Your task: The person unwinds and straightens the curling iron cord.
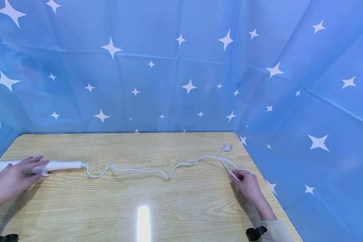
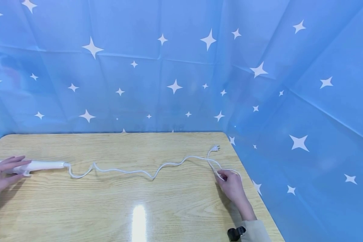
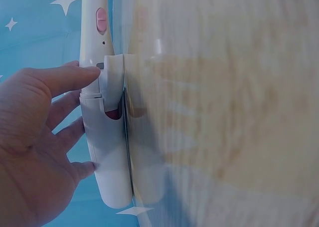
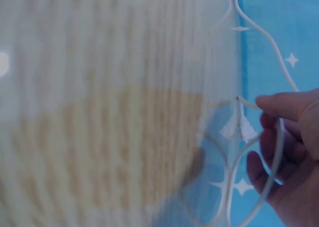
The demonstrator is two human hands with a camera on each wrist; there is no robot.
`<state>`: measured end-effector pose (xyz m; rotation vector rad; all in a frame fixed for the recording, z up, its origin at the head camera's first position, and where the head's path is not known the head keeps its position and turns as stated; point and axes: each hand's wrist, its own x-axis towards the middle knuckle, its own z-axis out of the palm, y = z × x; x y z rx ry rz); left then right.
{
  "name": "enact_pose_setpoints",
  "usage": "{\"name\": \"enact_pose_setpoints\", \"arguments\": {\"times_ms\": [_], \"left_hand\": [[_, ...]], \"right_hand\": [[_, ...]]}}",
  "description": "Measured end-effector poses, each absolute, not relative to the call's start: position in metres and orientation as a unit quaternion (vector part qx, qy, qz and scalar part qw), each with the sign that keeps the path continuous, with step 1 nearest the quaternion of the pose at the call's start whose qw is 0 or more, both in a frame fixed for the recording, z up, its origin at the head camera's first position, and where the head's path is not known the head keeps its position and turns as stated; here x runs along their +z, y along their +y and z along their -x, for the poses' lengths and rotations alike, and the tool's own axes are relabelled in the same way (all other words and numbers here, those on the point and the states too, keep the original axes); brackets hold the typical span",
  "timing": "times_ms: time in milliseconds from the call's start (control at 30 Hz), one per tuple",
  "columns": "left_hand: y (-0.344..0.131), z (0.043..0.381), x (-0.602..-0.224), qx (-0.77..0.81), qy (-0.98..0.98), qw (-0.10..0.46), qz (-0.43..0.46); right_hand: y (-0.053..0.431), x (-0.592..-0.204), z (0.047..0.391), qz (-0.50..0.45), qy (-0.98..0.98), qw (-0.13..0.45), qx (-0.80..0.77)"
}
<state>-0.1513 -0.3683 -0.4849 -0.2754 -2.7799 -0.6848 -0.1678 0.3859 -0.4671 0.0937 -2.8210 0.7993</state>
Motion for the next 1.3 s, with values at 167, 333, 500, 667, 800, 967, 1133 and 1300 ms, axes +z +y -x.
{"name": "enact_pose_setpoints", "arguments": {"times_ms": [167, 333, 500, 667, 800, 967, 1133, 1300], "left_hand": [[-0.369, 0.151, -0.486, -0.233, -0.958, 0.135, 0.098], [-0.37, 0.152, -0.486, -0.23, -0.958, 0.139, 0.102], [-0.371, 0.153, -0.486, -0.232, -0.957, 0.139, 0.103], [-0.371, 0.152, -0.485, -0.232, -0.957, 0.141, 0.101], [-0.369, 0.151, -0.486, -0.233, -0.957, 0.141, 0.1], [-0.368, 0.15, -0.486, -0.24, -0.957, 0.137, 0.093], [-0.37, 0.153, -0.486, -0.236, -0.958, 0.133, 0.094], [-0.371, 0.154, -0.487, -0.232, -0.958, 0.139, 0.097]], "right_hand": [[0.383, -0.46, 0.164, -0.028, -0.952, 0.144, 0.27], [0.381, -0.459, 0.163, -0.048, -0.94, 0.206, 0.269], [0.385, -0.46, 0.164, -0.047, -0.928, 0.234, 0.287], [0.389, -0.456, 0.163, -0.042, -0.924, 0.217, 0.313], [0.392, -0.452, 0.164, -0.035, -0.915, 0.199, 0.349], [0.393, -0.447, 0.165, -0.03, -0.898, 0.185, 0.397], [0.388, -0.434, 0.161, -0.014, -0.887, 0.169, 0.429], [0.401, -0.435, 0.166, 0.001, -0.877, 0.146, 0.459]]}}
